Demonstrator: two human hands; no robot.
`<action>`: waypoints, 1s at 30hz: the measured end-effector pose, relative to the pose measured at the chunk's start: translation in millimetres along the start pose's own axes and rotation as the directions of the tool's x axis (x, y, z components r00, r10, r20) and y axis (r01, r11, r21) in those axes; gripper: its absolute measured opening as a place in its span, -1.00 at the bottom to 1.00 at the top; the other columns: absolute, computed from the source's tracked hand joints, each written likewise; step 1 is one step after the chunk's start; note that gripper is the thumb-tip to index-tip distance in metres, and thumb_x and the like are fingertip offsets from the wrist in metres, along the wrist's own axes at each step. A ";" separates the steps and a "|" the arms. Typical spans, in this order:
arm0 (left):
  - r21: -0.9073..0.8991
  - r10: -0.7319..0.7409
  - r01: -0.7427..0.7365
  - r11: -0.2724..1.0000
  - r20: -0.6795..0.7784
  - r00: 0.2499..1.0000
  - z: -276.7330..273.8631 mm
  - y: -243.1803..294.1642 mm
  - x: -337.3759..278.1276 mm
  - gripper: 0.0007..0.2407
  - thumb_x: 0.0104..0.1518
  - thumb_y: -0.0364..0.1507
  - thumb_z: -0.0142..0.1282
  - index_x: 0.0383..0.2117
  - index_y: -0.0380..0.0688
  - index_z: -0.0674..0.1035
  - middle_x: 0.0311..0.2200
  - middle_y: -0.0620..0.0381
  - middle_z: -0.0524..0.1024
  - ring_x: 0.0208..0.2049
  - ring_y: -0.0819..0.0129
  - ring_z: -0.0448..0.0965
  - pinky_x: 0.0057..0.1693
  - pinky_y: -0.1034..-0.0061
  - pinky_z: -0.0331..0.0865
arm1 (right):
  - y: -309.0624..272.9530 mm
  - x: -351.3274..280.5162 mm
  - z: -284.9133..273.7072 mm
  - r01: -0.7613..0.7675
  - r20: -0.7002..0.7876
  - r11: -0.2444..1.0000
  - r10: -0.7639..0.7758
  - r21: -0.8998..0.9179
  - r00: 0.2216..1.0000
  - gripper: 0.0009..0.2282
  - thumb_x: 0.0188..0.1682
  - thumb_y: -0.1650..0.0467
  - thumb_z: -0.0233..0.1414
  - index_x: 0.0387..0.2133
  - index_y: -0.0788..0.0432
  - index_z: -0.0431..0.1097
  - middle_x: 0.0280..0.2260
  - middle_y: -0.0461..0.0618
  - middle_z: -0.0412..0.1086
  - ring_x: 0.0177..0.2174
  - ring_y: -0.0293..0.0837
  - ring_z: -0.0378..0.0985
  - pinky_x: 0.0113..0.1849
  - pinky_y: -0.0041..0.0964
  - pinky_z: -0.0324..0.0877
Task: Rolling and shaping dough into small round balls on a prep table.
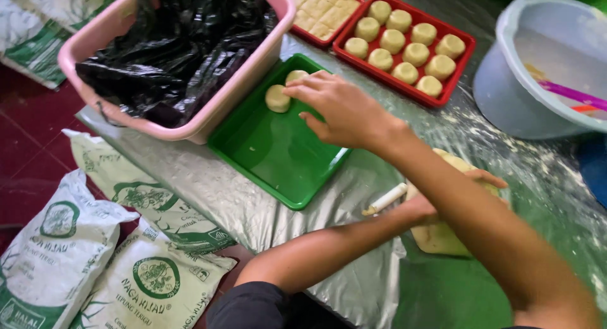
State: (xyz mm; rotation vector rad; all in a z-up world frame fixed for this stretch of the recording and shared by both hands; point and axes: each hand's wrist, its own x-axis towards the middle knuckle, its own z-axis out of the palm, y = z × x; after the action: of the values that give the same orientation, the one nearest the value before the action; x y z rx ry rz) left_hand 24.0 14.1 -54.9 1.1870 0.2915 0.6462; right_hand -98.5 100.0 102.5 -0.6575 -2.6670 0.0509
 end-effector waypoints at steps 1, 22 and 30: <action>-0.003 -0.006 0.006 1.000 0.012 1.000 0.7 2.2 -1.2 -0.60 0.15 -0.28 0.12 0.09 -0.21 0.50 -0.08 0.03 0.62 0.01 0.24 0.60 0.20 0.33 0.46 | -7.9 -9.9 -22.2 -0.014 0.000 1.000 0.014 -0.004 1.000 -0.59 -0.09 0.47 0.09 0.09 0.26 0.35 0.05 0.10 0.41 -0.01 0.10 0.43 0.03 -0.05 0.34; -0.105 -0.126 0.115 0.988 -0.111 0.986 15.3 34.1 -11.3 -0.68 0.20 -0.57 -0.02 0.08 -0.47 0.44 -0.34 -0.38 0.60 -0.36 0.04 0.72 -0.14 0.26 0.68 | -52.2 -351.8 -98.0 -0.818 0.203 0.569 0.793 0.087 0.574 -0.31 -0.36 0.17 0.40 0.00 0.35 0.42 -0.05 0.39 0.47 -0.04 0.34 0.53 0.00 0.17 0.41; 0.577 0.376 -0.223 0.786 -0.159 0.913 29.7 42.2 -27.4 -0.70 -0.01 -0.44 0.18 -0.10 -0.04 0.64 -0.31 0.03 0.69 -0.23 0.15 0.72 -0.08 0.40 0.58 | -60.6 -338.0 -87.1 -0.771 0.215 0.624 0.742 0.129 0.636 -0.04 -0.47 0.20 0.48 0.21 0.40 0.17 0.04 0.33 0.36 0.04 0.32 0.40 0.10 0.14 0.26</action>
State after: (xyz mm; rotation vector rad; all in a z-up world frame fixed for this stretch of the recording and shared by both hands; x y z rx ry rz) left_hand 5.1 -15.7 -8.4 1.7268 0.5475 1.0567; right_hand 182.9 -112.4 67.5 -1.7177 -2.2371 0.6262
